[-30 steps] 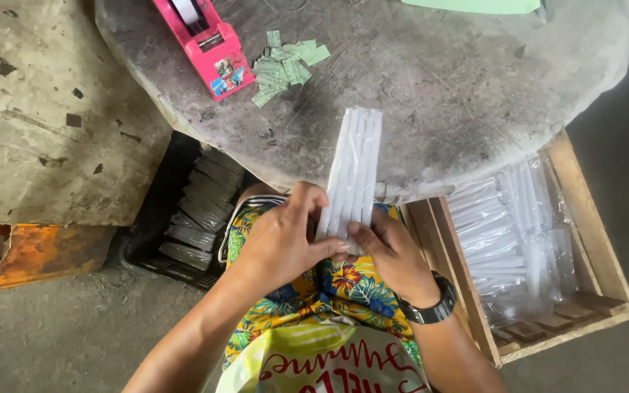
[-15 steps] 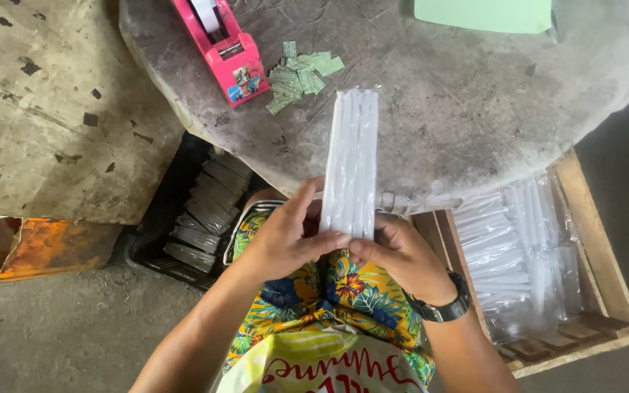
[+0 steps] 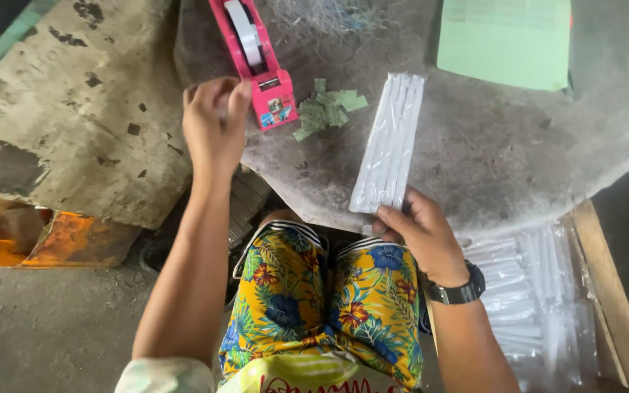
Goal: Wrapping and taping labels onto bundles of white sticks
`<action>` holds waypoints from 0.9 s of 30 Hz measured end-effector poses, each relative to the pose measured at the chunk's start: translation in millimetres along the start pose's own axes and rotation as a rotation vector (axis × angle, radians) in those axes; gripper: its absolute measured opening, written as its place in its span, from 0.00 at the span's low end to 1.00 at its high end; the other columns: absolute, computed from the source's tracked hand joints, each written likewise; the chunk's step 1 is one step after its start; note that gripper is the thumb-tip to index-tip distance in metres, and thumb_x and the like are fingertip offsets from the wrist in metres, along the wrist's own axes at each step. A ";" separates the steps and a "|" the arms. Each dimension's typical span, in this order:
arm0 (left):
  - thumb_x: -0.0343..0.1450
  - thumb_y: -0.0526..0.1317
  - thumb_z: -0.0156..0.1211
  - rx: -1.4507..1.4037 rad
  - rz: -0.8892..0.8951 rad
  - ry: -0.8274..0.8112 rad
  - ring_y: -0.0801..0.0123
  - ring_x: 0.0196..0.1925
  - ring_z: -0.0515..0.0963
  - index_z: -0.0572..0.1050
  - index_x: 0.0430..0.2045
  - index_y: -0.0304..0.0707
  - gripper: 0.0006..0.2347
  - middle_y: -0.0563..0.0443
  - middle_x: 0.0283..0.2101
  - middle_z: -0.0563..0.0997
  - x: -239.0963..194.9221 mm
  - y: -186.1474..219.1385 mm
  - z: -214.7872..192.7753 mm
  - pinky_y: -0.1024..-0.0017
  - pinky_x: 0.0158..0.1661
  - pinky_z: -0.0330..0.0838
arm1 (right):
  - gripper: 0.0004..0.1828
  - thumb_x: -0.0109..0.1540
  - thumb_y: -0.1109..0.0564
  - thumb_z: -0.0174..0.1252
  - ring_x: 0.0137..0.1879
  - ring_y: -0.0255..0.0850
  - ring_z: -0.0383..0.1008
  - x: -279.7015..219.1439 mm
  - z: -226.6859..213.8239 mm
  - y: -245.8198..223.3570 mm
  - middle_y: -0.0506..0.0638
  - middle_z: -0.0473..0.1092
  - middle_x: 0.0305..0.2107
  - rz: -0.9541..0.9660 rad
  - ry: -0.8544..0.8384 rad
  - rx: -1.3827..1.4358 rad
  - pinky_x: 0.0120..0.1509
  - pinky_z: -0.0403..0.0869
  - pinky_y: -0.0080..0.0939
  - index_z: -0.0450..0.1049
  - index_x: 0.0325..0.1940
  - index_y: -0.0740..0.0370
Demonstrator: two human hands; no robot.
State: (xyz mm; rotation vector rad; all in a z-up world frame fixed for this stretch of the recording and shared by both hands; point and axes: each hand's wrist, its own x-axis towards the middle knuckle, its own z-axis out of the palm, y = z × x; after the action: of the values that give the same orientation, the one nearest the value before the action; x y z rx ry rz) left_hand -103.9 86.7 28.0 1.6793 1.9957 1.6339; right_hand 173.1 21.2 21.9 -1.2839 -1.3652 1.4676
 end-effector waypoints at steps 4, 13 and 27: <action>0.67 0.56 0.48 0.019 -0.321 -0.281 0.80 0.13 0.49 0.52 0.06 0.47 0.22 0.63 0.10 0.53 31.7 5.4 16.2 0.77 0.17 0.43 | 0.12 0.55 0.59 0.51 0.28 0.36 0.71 -0.7 -2.6 -6.5 0.53 0.69 0.22 0.077 0.003 -0.029 0.30 0.71 0.29 0.68 0.42 0.64; 0.58 0.42 0.57 -0.376 -0.403 -0.094 0.80 0.23 0.74 0.74 0.09 0.38 0.08 0.59 0.33 0.77 24.8 51.7 14.1 0.82 0.19 0.62 | 0.09 0.55 0.58 0.51 0.25 0.36 0.69 3.1 -4.2 -4.8 0.54 0.69 0.20 0.098 0.010 0.064 0.28 0.71 0.27 0.67 0.37 0.65; 0.62 0.31 0.57 -0.161 0.188 -0.061 0.41 0.44 0.69 0.75 0.26 0.29 0.04 0.36 0.47 0.66 -22.0 -6.1 27.5 0.55 0.44 0.66 | 0.14 0.51 0.58 0.57 0.32 0.39 0.74 -2.2 6.3 -27.1 0.57 0.71 0.27 0.067 0.017 0.144 0.31 0.73 0.32 0.64 0.36 0.65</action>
State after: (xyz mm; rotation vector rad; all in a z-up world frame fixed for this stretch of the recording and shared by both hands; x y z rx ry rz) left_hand -82.1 89.3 -0.2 1.8783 1.6745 1.7250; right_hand 164.6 21.8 48.5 -1.2573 -1.1929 1.5674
